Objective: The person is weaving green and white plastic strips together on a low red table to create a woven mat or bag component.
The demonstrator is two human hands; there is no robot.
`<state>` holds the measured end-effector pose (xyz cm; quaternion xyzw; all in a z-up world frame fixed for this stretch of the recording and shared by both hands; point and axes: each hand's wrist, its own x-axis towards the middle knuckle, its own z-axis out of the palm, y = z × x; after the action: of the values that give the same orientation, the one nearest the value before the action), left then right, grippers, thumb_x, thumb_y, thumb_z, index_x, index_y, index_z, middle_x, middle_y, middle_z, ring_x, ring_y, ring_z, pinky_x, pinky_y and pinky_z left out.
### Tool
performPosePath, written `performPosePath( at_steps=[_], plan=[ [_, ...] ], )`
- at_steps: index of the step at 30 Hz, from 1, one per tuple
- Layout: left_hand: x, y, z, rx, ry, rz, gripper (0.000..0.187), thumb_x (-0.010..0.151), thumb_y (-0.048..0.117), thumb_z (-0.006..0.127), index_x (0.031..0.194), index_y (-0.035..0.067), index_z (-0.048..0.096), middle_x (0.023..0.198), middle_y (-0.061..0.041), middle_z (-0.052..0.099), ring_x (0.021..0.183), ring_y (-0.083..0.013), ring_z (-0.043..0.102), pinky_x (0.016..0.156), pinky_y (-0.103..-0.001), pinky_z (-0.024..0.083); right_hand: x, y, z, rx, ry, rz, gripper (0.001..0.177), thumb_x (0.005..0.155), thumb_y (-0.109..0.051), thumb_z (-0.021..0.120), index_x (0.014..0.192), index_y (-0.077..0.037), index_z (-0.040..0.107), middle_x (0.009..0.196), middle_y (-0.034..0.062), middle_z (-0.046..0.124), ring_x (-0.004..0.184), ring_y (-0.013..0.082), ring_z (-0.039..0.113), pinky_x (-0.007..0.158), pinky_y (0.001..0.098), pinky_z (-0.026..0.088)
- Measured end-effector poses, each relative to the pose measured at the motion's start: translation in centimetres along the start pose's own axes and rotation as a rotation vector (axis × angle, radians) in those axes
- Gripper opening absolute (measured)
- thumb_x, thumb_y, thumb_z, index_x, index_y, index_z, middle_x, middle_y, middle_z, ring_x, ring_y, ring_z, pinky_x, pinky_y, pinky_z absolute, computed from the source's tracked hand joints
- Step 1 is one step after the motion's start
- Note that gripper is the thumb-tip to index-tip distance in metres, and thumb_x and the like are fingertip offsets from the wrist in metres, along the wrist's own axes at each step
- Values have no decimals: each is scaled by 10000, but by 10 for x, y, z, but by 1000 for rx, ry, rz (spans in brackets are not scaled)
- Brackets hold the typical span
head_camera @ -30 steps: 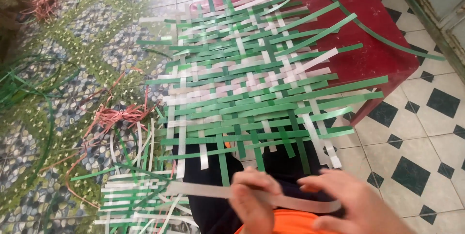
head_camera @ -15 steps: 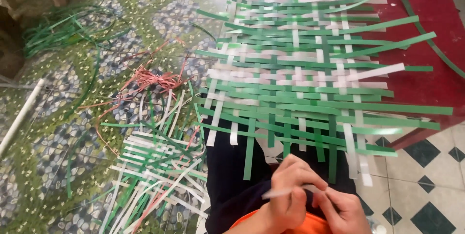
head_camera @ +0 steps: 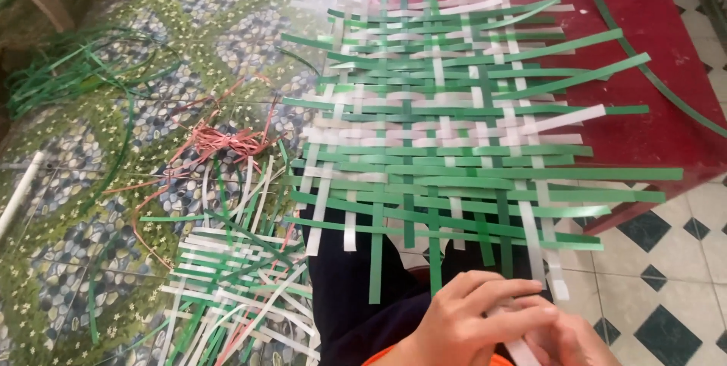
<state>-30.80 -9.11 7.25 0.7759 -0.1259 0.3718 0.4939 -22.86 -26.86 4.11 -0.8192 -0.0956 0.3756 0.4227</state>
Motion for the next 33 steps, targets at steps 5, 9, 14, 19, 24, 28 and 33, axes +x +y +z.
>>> performPosePath(
  at_steps=[5,9,14,19,24,28,33],
  plan=[
    [5,6,5,23,-275,73,510,1129,443,175,1333,155,544,1391,-159,565,1178,-322,545,1031,-439,490,-9,3,-2,77,-109,127,549,711,-513,446,967,-130,744,881,46,842,851,145,803,777,286,549],
    [18,3,9,-39,-324,97,636,1136,455,83,1204,105,610,1348,-187,592,1148,-345,577,997,-448,457,3,5,-12,158,-128,187,495,699,-463,537,1069,-163,669,991,32,807,942,147,780,831,289,551],
    [40,1,9,-126,-520,-23,361,1148,360,281,1384,183,488,1463,-153,488,1310,-308,493,1143,-471,446,12,8,-31,285,-210,313,646,675,-361,720,1274,-228,518,1210,3,735,1122,151,735,937,294,555],
    [49,-12,16,-182,-641,-115,371,1118,346,326,1423,161,427,1530,-163,429,1404,-330,450,1170,-507,365,28,6,-41,361,-308,392,893,657,-285,857,1427,-277,405,1374,-19,682,1258,154,700,1017,298,558],
    [53,-23,13,-120,-582,-113,442,1141,381,228,1480,115,328,1544,-272,354,1429,-399,416,1171,-522,348,32,5,-66,570,-382,168,1219,606,-324,1035,1522,-226,237,1607,-28,333,1445,194,405,1108,378,403],
    [53,-38,8,7,-416,-301,618,1054,523,326,1469,65,320,1553,-269,265,1452,-461,272,1153,-590,250,38,-34,-107,496,-25,121,627,737,58,742,1342,-86,662,1114,171,774,991,269,732,919,358,506],
    [90,-39,-9,194,-324,-753,733,927,602,336,1509,172,213,1632,-101,113,1476,-321,154,1079,-643,248,67,-75,-131,335,153,37,599,828,3,651,1415,-106,611,595,149,462,568,274,521,614,389,464]
  ],
)
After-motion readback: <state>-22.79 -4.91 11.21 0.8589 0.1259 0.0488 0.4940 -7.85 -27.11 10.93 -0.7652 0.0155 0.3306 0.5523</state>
